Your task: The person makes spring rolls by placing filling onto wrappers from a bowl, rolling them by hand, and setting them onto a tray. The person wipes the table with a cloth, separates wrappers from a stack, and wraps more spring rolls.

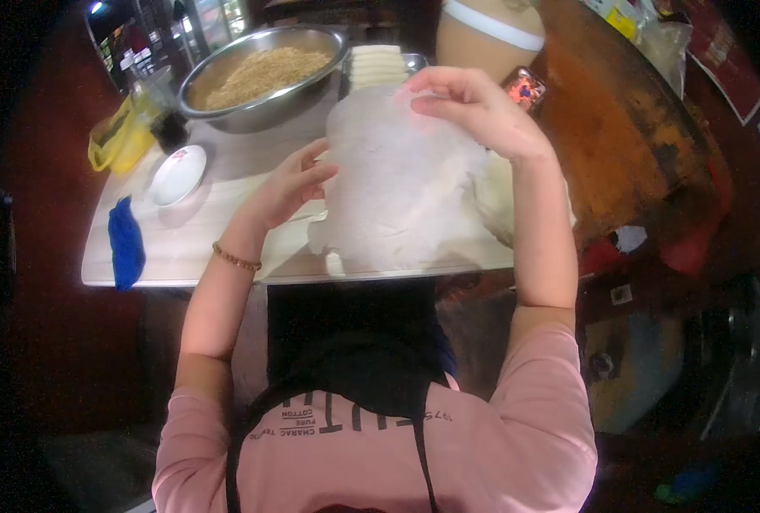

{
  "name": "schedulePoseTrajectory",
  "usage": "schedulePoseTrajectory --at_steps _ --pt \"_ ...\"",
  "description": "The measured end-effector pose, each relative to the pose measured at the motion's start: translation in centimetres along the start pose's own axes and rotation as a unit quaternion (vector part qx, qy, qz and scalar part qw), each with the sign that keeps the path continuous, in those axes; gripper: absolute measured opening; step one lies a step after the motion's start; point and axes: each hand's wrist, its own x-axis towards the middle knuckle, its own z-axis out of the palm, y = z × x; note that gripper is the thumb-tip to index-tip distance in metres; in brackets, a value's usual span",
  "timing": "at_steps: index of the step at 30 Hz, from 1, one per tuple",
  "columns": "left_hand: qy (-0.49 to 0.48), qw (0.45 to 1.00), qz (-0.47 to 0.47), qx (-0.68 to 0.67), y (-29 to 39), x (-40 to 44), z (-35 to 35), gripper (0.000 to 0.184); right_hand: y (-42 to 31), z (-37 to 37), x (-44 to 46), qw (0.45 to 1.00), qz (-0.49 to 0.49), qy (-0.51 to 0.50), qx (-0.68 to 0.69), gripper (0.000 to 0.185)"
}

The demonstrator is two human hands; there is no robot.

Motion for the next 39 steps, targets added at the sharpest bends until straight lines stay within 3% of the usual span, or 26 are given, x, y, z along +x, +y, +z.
schedulePoseTrajectory --at_steps 1,3,4,6,9,10,12,21,25,27,30,32,33,35,39 --pt "0.006 1.0 0.001 0.001 0.1 -0.3 -0.8 0.077 0.5 0.5 0.8 1.0 -0.004 -0.004 0.002 0.017" --pt "0.039 0.997 0.014 0.057 0.5 -0.8 -2.1 0.054 2.8 1.8 2.5 0.999 -0.001 -0.013 0.052 0.016" --pt "0.045 0.997 0.013 0.06 1.2 -1.0 -2.6 0.054 3.7 2.4 3.5 0.996 0.005 -0.018 0.082 0.014" --pt "0.123 0.976 0.088 0.155 3.0 -1.1 -4.1 0.03 4.5 3.4 4.7 0.995 0.028 0.001 0.094 0.014" --pt "0.191 0.938 0.123 0.262 5.9 -0.6 -7.8 0.021 5.6 4.9 6.3 0.994 0.048 0.048 0.086 0.012" --pt "0.193 0.938 0.122 0.262 6.9 -0.9 -8.0 0.021 6.0 5.4 6.6 0.992 0.013 0.072 0.105 0.013" --pt "0.206 0.908 0.21 0.299 8.8 -1.4 -8.2 0.016 6.2 6.5 6.7 0.986 -0.042 0.104 0.12 0.014" --pt "0.171 0.937 0.164 0.255 8.1 -2.7 -7.7 0.019 2.9 7.9 6.2 0.986 -0.032 0.08 0.142 0.014" --pt "0.205 0.921 0.194 0.267 7.3 -1.3 -8.7 0.022 3.6 7.8 8.2 0.993 -0.049 0.109 0.023 0.016" --pt "0.213 0.93 0.132 0.269 7.6 -1.6 -9.6 0.021 4.0 8.0 8.6 0.99 -0.055 0.125 -0.019 0.016" --pt "0.271 0.893 0.16 0.323 7.5 -1.9 -10.7 0.022 3.8 8.5 8.1 0.981 -0.107 0.162 -0.001 0.016" --pt "0.26 0.881 0.162 0.359 6.9 -2.7 -11.2 0.021 3.7 8.9 6.8 0.961 -0.209 0.148 -0.104 0.017" --pt "0.251 0.868 0.166 0.395 6.3 -3.2 -11.3 0.022 4.1 9.4 6.0 0.961 -0.209 0.147 -0.103 0.017" --pt "0.224 0.866 0.172 0.413 3.8 -4.9 -10.1 0.019 6.3 10.7 3.9 0.956 -0.232 0.065 -0.169 0.019" --pt "0.163 0.854 0.156 0.469 -2.9 -8.2 -9.3 0.024 9.8 14.0 -1.1 0.964 -0.205 -0.037 -0.165 0.018"
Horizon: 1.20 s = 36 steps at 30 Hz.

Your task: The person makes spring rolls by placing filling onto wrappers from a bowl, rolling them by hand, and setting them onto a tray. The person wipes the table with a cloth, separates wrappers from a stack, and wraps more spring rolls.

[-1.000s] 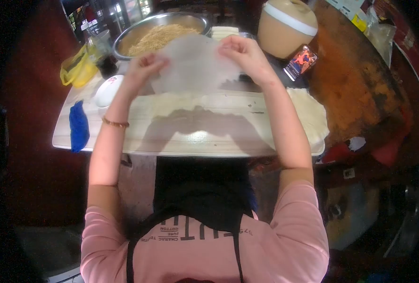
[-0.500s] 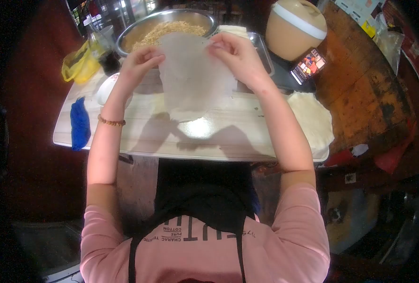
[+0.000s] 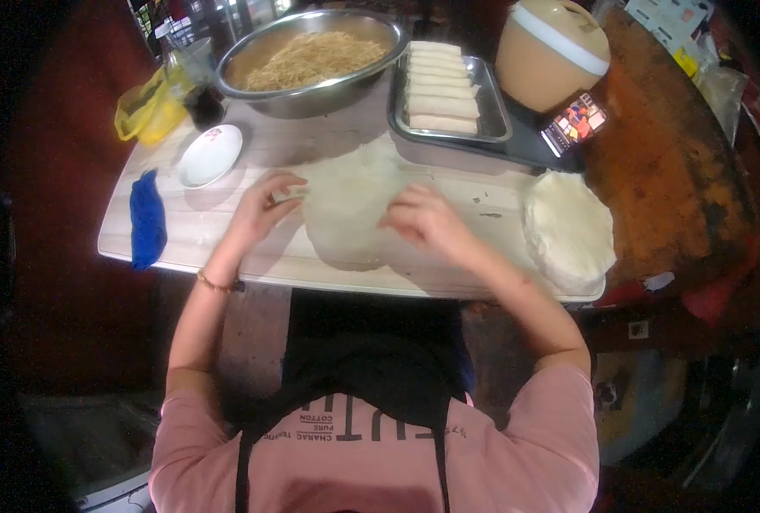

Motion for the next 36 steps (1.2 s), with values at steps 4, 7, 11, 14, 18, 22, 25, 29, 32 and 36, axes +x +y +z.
schedulePoseTrajectory --at_steps 4,7,11,14,18,22,25,29,32,36 --pt "0.099 0.986 -0.127 -0.042 -1.6 -1.2 1.4 0.027 -0.5 1.7 -1.6 0.993 0.081 -0.002 0.081 0.019" --pt "0.127 0.982 -0.065 0.122 -3.1 0.7 1.1 0.029 -0.8 1.2 -0.5 0.987 0.117 0.043 0.1 0.017" --pt "0.007 0.972 -0.074 0.223 -3.3 3.6 2.1 0.035 -0.3 0.9 0.0 0.987 0.122 0.031 0.097 0.017" --pt "-0.046 0.965 -0.148 0.213 -2.6 4.3 2.5 0.036 -1.0 1.5 -1.4 0.985 0.124 0.018 0.115 0.016" --pt "-0.069 0.943 -0.219 0.242 -1.4 4.5 2.2 0.036 -1.4 2.3 -2.6 0.993 0.076 -0.045 0.084 0.018" --pt "-0.122 0.943 -0.216 0.222 -3.2 4.9 2.3 0.039 -1.4 3.0 -2.6 0.997 0.011 -0.052 0.062 0.019" --pt "-0.13 0.965 -0.17 0.154 -2.8 5.6 2.2 0.033 -1.5 3.8 -2.4 0.998 0.006 -0.021 0.057 0.015" --pt "-0.038 0.962 -0.241 -0.125 -1.8 6.7 1.6 0.023 -2.1 4.7 -1.6 0.998 0.021 0.009 0.057 0.017" --pt "-0.066 0.955 -0.267 -0.113 -1.4 6.8 0.7 0.03 -2.2 5.2 -0.8 0.999 0.023 0.012 0.038 0.017" --pt "-0.114 0.941 -0.317 0.021 -0.7 5.1 -0.9 0.042 -1.9 6.0 -0.6 1.0 -0.004 0.012 -0.009 0.019"
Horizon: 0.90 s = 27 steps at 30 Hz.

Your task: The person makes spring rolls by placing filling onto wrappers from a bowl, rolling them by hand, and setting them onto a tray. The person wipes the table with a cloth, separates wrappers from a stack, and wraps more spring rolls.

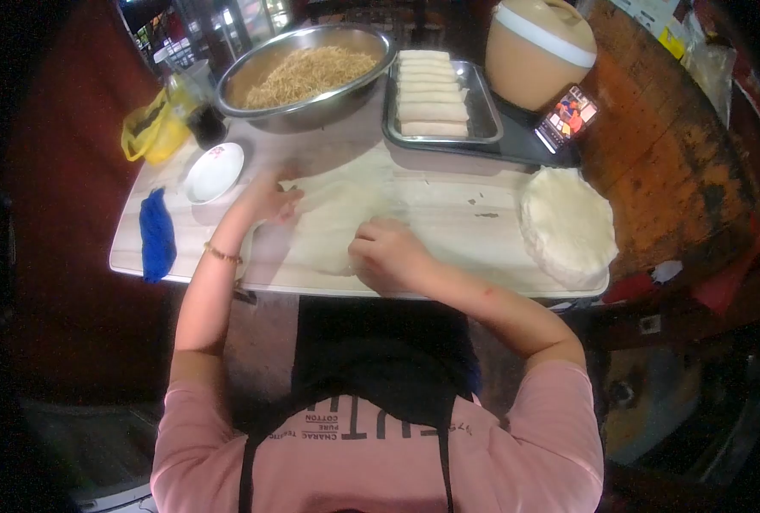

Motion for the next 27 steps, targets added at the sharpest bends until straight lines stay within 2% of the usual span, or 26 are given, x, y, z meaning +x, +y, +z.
schedulePoseTrajectory --at_steps 5,7,9,11,13,16,18,19,21,25,27 --pt "0.063 0.996 0.048 0.041 -1.5 -2.3 -1.5 0.037 -0.5 0.2 -0.4 1.0 -0.003 -0.011 -0.008 0.019" --pt "0.078 0.993 0.073 0.053 -2.7 -2.1 -1.6 0.035 -0.4 0.1 -0.2 0.999 -0.033 0.008 -0.018 0.011" --pt "0.061 0.993 0.1 -0.027 -3.8 -1.1 -1.1 0.035 -0.3 0.0 -0.1 0.999 -0.035 0.012 -0.026 0.012" --pt "0.069 0.991 0.113 -0.033 -4.7 -0.4 -0.5 0.036 -0.2 -0.3 -0.3 0.999 -0.037 0.015 -0.035 0.013" --pt "0.076 0.988 0.128 -0.04 -4.5 -0.1 0.0 0.037 0.1 -1.1 -0.5 0.999 0.022 -0.015 -0.032 0.021" --pt "0.075 0.985 0.13 -0.083 -3.7 0.0 0.4 0.036 0.3 -1.8 -0.8 0.998 0.023 -0.007 -0.06 0.021" --pt "0.039 0.985 0.086 -0.145 -3.3 0.0 0.5 0.04 0.6 -1.8 -1.0 0.998 0.019 -0.004 -0.065 0.022" --pt "0.04 0.985 0.086 -0.145 -3.4 0.1 0.8 0.04 0.7 -1.8 -1.1 0.998 0.015 0.0 -0.069 0.022" --pt "0.033 0.969 0.08 -0.23 -3.3 -0.1 1.3 0.047 0.7 -1.9 -1.3 0.997 0.019 -0.013 -0.074 0.019" --pt "0.067 0.967 0.036 -0.244 -2.6 -2.0 1.3 0.052 0.7 -1.9 -1.4 0.997 0.026 -0.027 -0.067 0.017" --pt "0.076 0.978 0.011 -0.196 -2.3 -3.2 1.1 0.052 0.9 -1.7 -1.4 0.997 0.02 -0.017 -0.067 0.016"
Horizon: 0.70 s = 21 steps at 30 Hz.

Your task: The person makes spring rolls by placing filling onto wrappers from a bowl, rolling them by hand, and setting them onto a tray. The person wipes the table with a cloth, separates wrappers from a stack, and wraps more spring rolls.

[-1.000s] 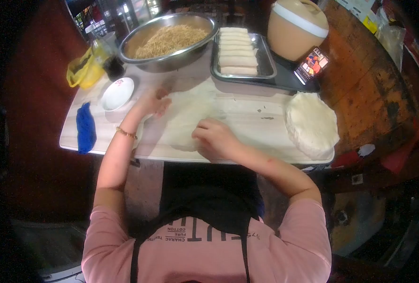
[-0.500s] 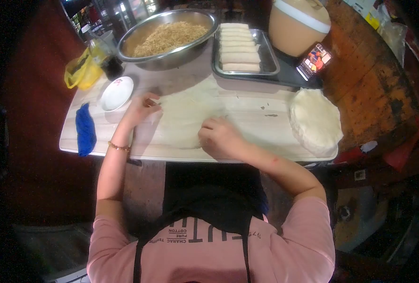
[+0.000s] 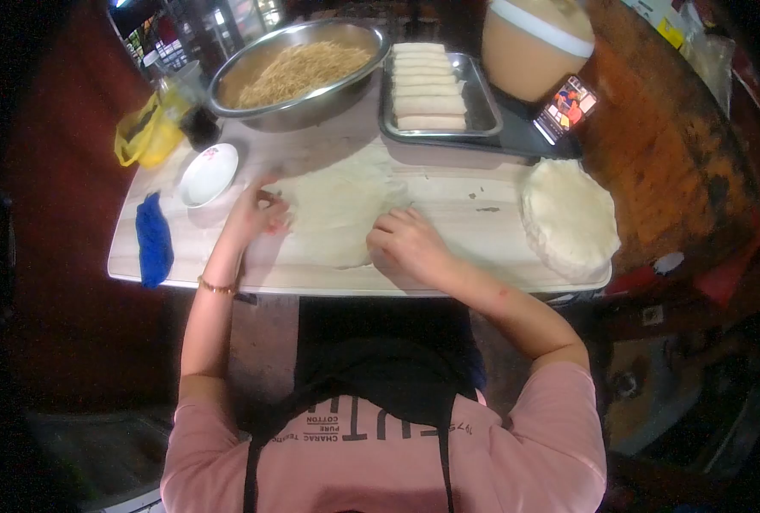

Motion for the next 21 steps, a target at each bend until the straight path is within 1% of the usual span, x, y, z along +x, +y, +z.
schedulePoseTrajectory --at_steps 1,3,4,5,6,7,8,9,10,11,12,14,15,17,19,20,21 --pt "-0.003 1.0 0.003 0.002 0.5 -0.7 -0.1 0.052 0.1 0.0 -0.1 1.0 -0.006 0.008 -0.001 0.014" --pt "-0.005 0.999 0.028 0.045 1.3 -2.2 -0.3 0.045 -0.1 0.0 -0.1 1.0 -0.007 0.017 0.006 0.012" --pt "-0.008 0.996 0.036 0.082 0.4 -2.4 -0.9 0.041 -0.3 -0.1 -0.1 1.0 -0.008 0.026 0.01 0.01" --pt "-0.019 0.991 0.057 0.117 -0.6 -2.2 -1.9 0.038 -0.2 0.5 -0.3 1.0 0.012 0.003 0.027 0.009" --pt "-0.034 0.986 0.098 0.133 -0.6 -2.3 -2.4 0.033 0.3 1.5 -0.6 1.0 0.015 -0.011 0.004 0.008" --pt "-0.025 0.965 0.187 0.182 -4.3 -0.3 -3.5 0.033 0.4 2.2 -0.7 1.0 0.009 0.003 0.002 0.008" --pt "-0.048 0.984 0.118 0.126 -4.1 -0.1 -3.7 0.031 0.2 2.1 -0.6 0.999 0.017 0.016 0.025 0.006" --pt "-0.069 0.992 0.068 0.084 0.3 -1.4 -2.6 0.027 -0.1 1.8 -0.5 0.999 0.023 0.029 0.021 0.005" --pt "-0.085 0.992 0.076 0.059 1.8 -1.2 -2.1 0.027 -0.1 2.5 -0.5 0.996 0.022 0.065 0.048 0.006" --pt "-0.094 0.991 0.089 0.03 1.9 -0.1 -1.8 0.027 -0.2 2.8 -0.4 0.993 0.001 0.101 0.064 0.008" --pt "-0.09 0.989 0.113 0.011 2.6 0.6 -0.9 0.025 -0.4 3.1 -0.4 0.994 0.004 0.102 0.038 0.01" --pt "-0.119 0.979 0.167 -0.011 3.0 3.8 0.7 0.024 -0.5 3.0 -0.7 0.994 0.01 0.108 -0.003 0.012" --pt "-0.125 0.972 0.195 -0.033 3.2 5.3 1.3 0.023 -0.5 3.0 -0.8 0.995 -0.002 0.095 0.007 0.012" --pt "-0.151 0.964 0.209 -0.07 4.4 7.1 2.9 0.022 -0.3 2.8 -1.0 0.997 -0.014 0.08 0.004 0.012" --pt "-0.091 0.957 0.266 -0.075 4.8 8.3 4.7 0.02 -0.8 2.0 -1.7 0.991 -0.038 0.096 0.086 0.013" --pt "-0.038 0.944 0.324 -0.038 4.7 8.4 5.4 0.016 -1.1 1.7 -2.2 0.989 -0.028 0.115 0.084 0.015" --pt "-0.042 0.942 0.329 -0.042 3.8 9.0 5.8 0.016 -1.3 1.5 -2.2 0.99 -0.025 0.115 0.076 0.015"
